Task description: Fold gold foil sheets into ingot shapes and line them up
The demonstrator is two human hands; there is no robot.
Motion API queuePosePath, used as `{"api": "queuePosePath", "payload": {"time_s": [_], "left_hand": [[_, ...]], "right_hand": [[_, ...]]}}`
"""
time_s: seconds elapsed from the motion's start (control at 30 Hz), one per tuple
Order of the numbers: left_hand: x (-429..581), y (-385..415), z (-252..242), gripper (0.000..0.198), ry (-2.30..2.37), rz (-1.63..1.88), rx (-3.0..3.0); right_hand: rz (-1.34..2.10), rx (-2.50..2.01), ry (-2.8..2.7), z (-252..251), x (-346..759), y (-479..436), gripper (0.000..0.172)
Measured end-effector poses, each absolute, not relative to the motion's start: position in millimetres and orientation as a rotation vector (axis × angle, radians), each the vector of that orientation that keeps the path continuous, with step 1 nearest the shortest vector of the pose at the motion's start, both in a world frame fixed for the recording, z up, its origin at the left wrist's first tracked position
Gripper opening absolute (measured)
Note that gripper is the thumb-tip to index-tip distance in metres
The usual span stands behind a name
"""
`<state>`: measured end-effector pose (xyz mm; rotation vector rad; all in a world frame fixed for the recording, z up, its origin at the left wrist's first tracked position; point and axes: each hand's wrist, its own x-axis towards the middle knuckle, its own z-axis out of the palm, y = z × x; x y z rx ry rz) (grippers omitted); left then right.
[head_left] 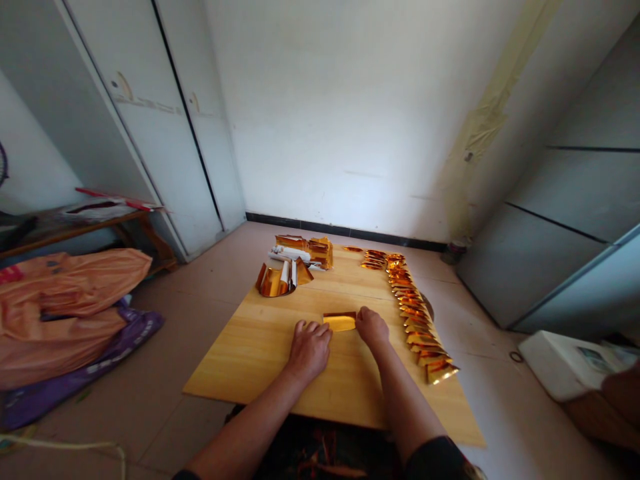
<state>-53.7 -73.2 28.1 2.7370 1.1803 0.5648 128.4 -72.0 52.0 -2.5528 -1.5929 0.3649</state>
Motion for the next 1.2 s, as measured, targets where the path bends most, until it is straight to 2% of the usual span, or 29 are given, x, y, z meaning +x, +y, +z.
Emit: {"api": "queuePosePath", "payload": {"time_s": [0.1,0.23,0.27,0.37,0.43,0.53,0.67,0.97,1.1,1.2], "left_hand": [[-54,-73,28,0.026,1.176,0.570,2.737],[-53,-73,27,0.025,1.179,0.582,2.746],[-53,-73,27,0.025,1.180,0.586,2.749],[-50,-68,26,0.018,1.196,0.584,2.737],[-47,-62,25,0.016,1.227,0.573,2.703],[-41,-54,23,0.013,1.279,0.622,2.626],[-37,-47,19,0.025,1.280,0.697,2.556],[-44,-53,19,0.003,1.177,0.735,2.630],[-45,-55,20,0.011,1.192,0.728,2.597],[-43,-54,20,0.009,1.233,0.690,2.587]], "right_hand": [[0.365,-2.560,-1.594,52,123,-73,0.026],[0.312,-2.552,-1.595,51,113,-74,0.048],[0.306,-2.556,-1.602,51,113,-74,0.047],[0.353,-2.542,-1.642,50,119,-76,0.027],[0.386,-2.486,-1.691,49,126,-78,0.020],[0.424,-2.370,-1.747,48,135,-82,0.016],[0.450,-2.302,-1.714,46,139,-87,0.011],[0.488,-2.145,-1.789,45,137,-98,0.011],[0.503,-2.131,-1.750,44,136,-98,0.014],[0.428,-2.140,-1.715,40,136,-98,0.006]]}}
